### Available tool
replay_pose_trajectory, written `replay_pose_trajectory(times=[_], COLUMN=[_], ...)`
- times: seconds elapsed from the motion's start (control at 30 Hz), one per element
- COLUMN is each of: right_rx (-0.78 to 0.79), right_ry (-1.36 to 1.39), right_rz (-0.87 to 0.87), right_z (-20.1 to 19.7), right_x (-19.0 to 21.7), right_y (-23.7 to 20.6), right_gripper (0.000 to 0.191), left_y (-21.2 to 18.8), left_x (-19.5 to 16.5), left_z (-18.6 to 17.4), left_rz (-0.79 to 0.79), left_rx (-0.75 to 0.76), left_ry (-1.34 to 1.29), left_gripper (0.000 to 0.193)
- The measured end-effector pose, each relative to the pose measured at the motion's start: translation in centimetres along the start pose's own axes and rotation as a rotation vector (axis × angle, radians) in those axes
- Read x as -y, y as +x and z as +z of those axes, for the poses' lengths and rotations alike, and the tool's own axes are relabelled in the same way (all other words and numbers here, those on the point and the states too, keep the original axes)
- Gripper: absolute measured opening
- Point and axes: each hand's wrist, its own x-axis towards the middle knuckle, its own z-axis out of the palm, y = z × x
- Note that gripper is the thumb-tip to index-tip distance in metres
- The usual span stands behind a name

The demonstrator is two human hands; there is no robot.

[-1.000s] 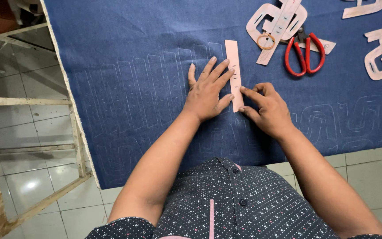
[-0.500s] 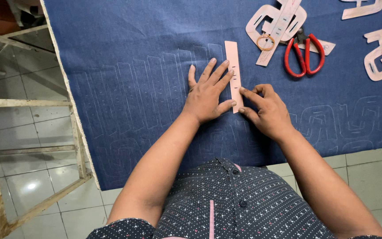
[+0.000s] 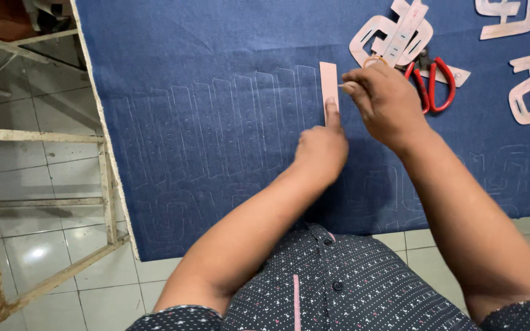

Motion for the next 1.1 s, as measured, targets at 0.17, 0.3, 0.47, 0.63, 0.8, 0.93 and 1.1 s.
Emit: replay_pose_trajectory(times=[0.17,0.3,0.47,0.63,0.8,0.93,1.1], right_rx=[0.340,0.396,0.250,-0.002,-0.011,0.010,-0.033], right_ry=[0.049,-0.011,-0.152,-0.184,-0.104,-0.147,-0.106], right_rz=[0.122,0.057,-0.127,-0.244,-0.235,-0.190,-0.126], right_z=[0.6,0.9,1.1,2.2,2.1,0.9,1.2], right_x=[0.7,0.8,-0.2,-1.7,-2.7,-3.1,-3.0], right_y=[2.6,2.9,4.5,7.1,6.9,5.4,3.5], right_gripper=[0.022,0.023,0.013,0.007,0.009,0.010,0.010], left_y=[1.9,2.4,1.2,1.4,1.1,0.9,1.1], left_x=[-0.9,-0.5,0.9,1.2,1.3,1.7,2.6], left_z=[3.1,3.6,2.1,0.8,0.2,-0.5,-0.2], left_rz=[-0.058,-0.069,0.294,0.414,0.444,0.444,0.454], left_rx=[-0.101,-0.034,-0.316,-0.531,-0.506,-0.398,-0.437], left_ry=[-0.151,-0.171,0.233,0.423,0.323,0.296,0.301], left_gripper=[0.047,0.045,0.041,0.039,0.029,0.036,0.035])
